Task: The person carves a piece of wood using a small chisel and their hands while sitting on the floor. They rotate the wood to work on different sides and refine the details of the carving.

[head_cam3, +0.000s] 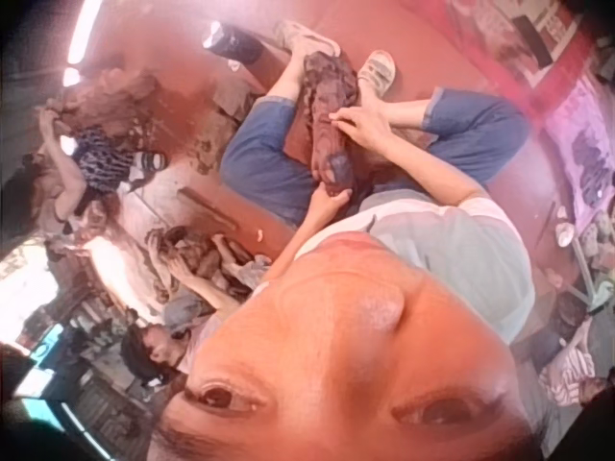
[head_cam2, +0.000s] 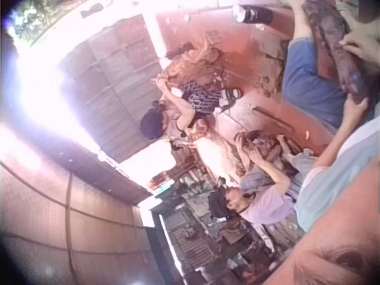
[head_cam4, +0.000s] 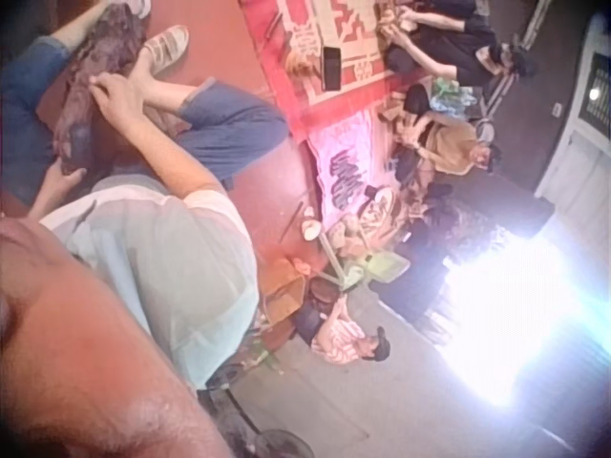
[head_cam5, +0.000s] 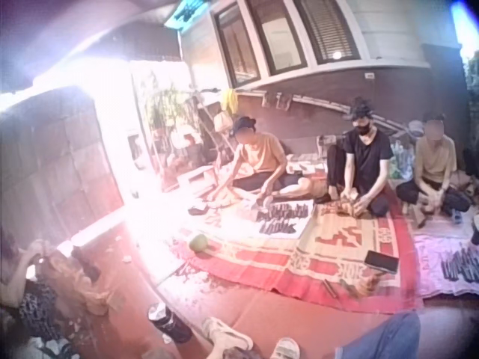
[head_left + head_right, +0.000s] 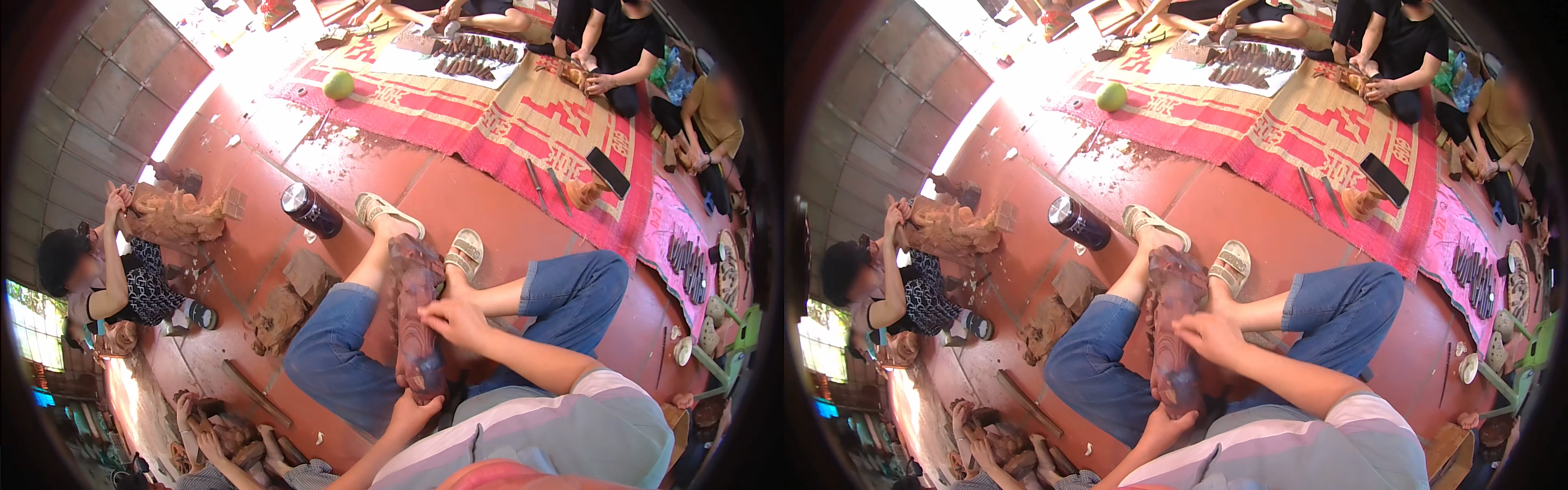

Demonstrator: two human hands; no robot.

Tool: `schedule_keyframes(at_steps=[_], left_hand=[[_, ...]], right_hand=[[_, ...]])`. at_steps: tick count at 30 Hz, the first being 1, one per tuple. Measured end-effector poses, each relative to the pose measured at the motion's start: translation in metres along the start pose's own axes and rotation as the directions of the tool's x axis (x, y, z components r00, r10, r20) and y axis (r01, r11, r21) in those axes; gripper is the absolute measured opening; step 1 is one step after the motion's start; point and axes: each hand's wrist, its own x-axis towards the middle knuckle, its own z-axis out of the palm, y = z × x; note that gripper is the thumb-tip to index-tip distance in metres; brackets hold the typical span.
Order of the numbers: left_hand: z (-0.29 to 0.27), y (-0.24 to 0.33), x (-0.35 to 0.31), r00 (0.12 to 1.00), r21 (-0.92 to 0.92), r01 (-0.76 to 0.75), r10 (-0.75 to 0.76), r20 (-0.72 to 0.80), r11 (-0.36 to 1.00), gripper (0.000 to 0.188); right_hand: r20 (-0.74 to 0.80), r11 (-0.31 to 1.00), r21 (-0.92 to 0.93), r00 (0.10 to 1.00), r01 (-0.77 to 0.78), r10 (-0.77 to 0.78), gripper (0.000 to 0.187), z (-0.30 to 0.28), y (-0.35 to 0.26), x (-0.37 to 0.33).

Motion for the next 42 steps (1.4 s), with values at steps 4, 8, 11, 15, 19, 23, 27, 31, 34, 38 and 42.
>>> schedule_keyframes(at_steps=[4, 8, 11, 15, 19, 23, 27, 31, 34, 38, 42], left_hand=[[0.001, 0.005, -0.004, 1.000, -0.037, -0.024, 0.024, -0.001, 0.999, 0.061], [0.000, 0.004, -0.001, 1.000, -0.012, 0.005, -0.005, -0.005, 1.000, 0.060], [0.000, 0.011, -0.005, 1.000, -0.029, 0.006, -0.006, -0.004, 1.000, 0.059], [0.001, 0.011, -0.005, 1.000, -0.055, 0.000, 0.000, -0.006, 0.998, 0.058], [0.000, 0.010, -0.004, 1.000, -0.015, -0.003, 0.003, -0.001, 1.000, 0.057], [-0.001, 0.012, -0.006, 1.000, -0.042, -0.014, 0.014, -0.004, 0.999, 0.059], [0.000, 0.004, -0.003, 1.000, -0.021, -0.019, 0.019, 0.002, 1.000, 0.059], [0.004, -0.003, -0.001, 0.999, -0.063, -0.043, 0.041, -0.028, 0.997, 0.059], [0.001, 0.005, -0.003, 1.000, -0.033, -0.010, 0.009, -0.013, 0.999, 0.059], [0.003, 0.010, -0.006, 1.000, -0.037, 0.010, -0.011, -0.009, 0.999, 0.060], [0.006, 0.003, -0.003, 1.000, -0.068, -0.003, 0.003, -0.010, 0.998, 0.061]], right_hand=[[0.015, 1.000, -0.002, 1.000, 0.022, -0.022, 0.017, -0.005, -0.008, -0.012], [-0.115, 0.996, -0.065, 0.991, 0.064, -0.071, 0.014, -0.004, -0.005, 0.006], [-0.074, 0.995, -0.035, 0.993, 0.090, -0.093, 0.014, -0.004, -0.013, -0.011], [-0.051, 0.998, -0.021, 0.997, 0.061, -0.062, 0.014, -0.008, -0.015, -0.010], [-0.071, 0.997, -0.045, 0.995, 0.065, -0.068, 0.015, -0.006, -0.008, -0.006], [-0.098, 0.999, 0.041, 0.995, -0.019, 0.023, 0.014, -0.003, -0.016, -0.007], [-0.038, 0.998, 0.003, 0.998, 0.055, -0.055, 0.012, -0.006, -0.015, -0.013], [-0.055, 0.993, -0.108, 0.996, 0.057, -0.063, 0.014, -0.008, -0.009, 0.015], [0.003, 0.986, -0.145, 0.997, 0.077, -0.077, 0.017, -0.005, -0.005, 0.021], [0.144, 0.986, -0.149, 0.988, 0.073, -0.051, 0.019, -0.016, -0.019, 0.004], [0.039, 0.989, -0.151, 0.999, 0.003, 0.003, 0.019, -0.016, -0.008, 0.030]])
